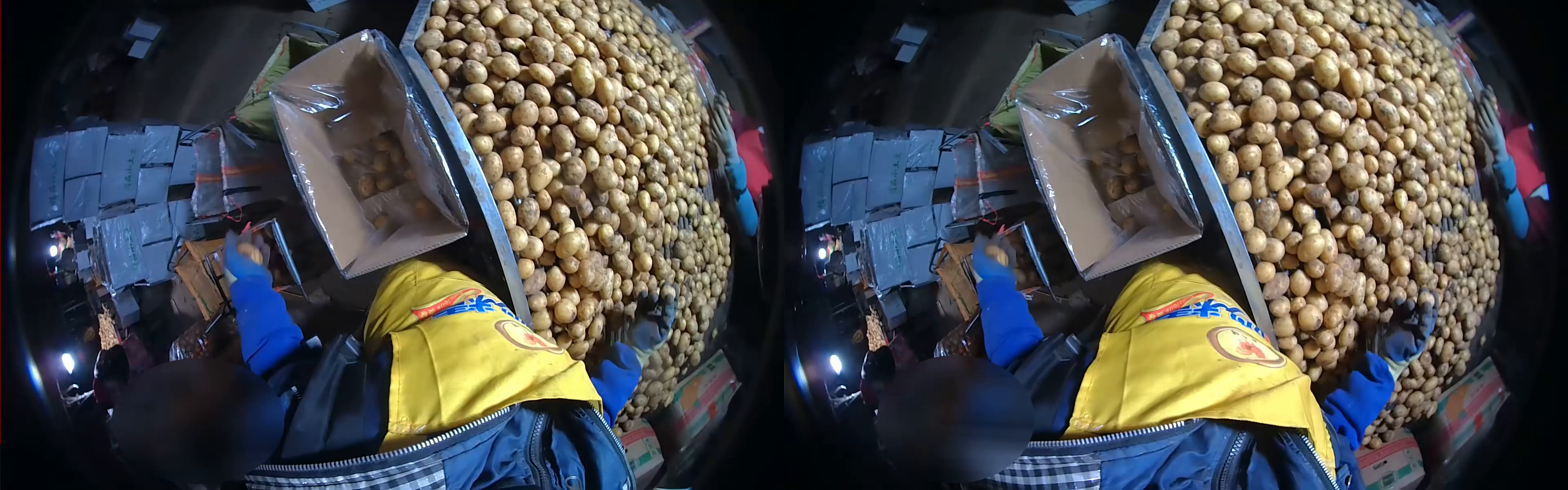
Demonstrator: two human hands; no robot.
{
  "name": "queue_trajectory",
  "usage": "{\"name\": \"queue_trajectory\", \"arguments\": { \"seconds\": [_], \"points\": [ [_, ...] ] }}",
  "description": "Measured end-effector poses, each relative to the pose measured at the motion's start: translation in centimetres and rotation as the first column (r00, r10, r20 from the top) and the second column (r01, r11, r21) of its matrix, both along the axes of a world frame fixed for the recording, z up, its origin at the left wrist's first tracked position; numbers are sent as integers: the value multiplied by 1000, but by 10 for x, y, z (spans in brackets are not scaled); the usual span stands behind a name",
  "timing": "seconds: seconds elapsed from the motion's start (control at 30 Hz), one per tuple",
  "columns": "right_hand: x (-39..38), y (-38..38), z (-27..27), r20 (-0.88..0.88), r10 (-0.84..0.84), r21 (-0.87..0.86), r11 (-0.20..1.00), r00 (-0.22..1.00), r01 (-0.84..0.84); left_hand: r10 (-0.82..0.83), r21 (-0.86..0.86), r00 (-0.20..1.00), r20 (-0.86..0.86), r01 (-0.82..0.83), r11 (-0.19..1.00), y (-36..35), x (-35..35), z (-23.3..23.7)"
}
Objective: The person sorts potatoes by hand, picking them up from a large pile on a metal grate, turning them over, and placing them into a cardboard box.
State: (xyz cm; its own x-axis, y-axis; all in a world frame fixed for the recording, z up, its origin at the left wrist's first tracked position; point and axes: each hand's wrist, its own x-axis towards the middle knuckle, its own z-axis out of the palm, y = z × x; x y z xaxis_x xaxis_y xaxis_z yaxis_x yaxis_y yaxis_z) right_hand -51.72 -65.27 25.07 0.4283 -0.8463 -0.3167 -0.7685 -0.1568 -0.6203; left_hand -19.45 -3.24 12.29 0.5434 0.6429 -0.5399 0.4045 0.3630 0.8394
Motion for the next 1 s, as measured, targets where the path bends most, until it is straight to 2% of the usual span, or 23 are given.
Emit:
{"name": "queue_trajectory", "arguments": {
  "seconds": [0.07,0.1,0.13,0.17,0.2,0.23,0.27,0.3,0.37,0.4,0.47,0.5,0.57,0.6,0.63,0.7,0.73,0.77,0.83,0.9,0.93,0.97,1.0],
  "points": [
    [-61,-37,-47,75,92,-22,996,993,-91,-215,-1,962,167,218,976,-70,32,28],
    [18,-1,-31,316,88,-249,969,945,-7,-242,-18,956,168,248,968,-85,50,30],
    [102,36,-14,485,167,-469,878,859,94,-370,-49,910,189,385,922,-104,68,28],
    [55,-75,-81,661,113,-177,984,742,7,-497,-80,840,218,523,849,-125,82,24],
    [59,-94,-76,793,-310,348,937,525,29,-477,-118,856,199,504,855,-143,98,19],
    [57,-97,-81,765,-362,329,931,532,159,-532,-146,819,214,566,812,-157,112,14],
    [45,-109,-92,815,-299,346,938,497,-4,-600,116,766,233,590,799,-168,125,10],
    [54,-90,-77,767,-401,404,908,500,109,-666,368,703,248,568,736,-195,132,14],
    [49,-75,-74,771,-401,408,907,494,100,-693,268,634,343,641,719,-250,134,39],
    [47,-72,-76,760,-402,431,900,511,67,-729,141,528,436,760,635,-271,133,40],
    [67,-41,-57,762,-371,387,918,532,85,-759,253,-64,648,958,136,-339,108,38],
    [76,-33,-48,735,-367,430,902,571,26,-720,84,-102,686,995,-61,-374,87,45],
    [91,-13,-35,669,-294,449,892,683,-55,-608,-194,-134,783,875,-443,-445,34,52],
    [96,-3,-26,662,-222,453,880,716,-146,-627,-350,-24,778,813,-465,-467,1,53],
    [99,7,-23,670,-87,329,925,737,-189,-843,-671,62,534,637,-379,-492,-17,53],
    [85,1,-23,635,-80,277,952,768,-129,-879,-738,-71,472,514,-438,-519,-39,62],
    [77,-11,-31,644,-106,185,982,758,-20,-888,-746,-115,444,501,-438,-526,-41,51],
    [56,-25,-27,521,-186,185,977,833,102,-896,-756,-153,416,490,-434,-530,-43,39],
    [28,-60,-39,440,-316,118,948,841,295,-902,-754,-189,389,497,-430,-535,-44,46],
    [9,-88,-27,142,-293,-131,941,945,312,-847,-758,-163,506,384,-527,-535,-37,42],
    [5,-107,-41,70,-169,-472,862,983,182,-900,-772,-165,405,465,-433,-537,-40,61],
    [-5,-124,-48,-42,-189,-376,913,981,160,-898,-771,-166,407,464,-435,-537,-37,61],
    [-6,-141,-66,-30,-120,-438,894,992,95,-887,-709,-243,393,534,-461,-536,-31,59]
  ]
}}
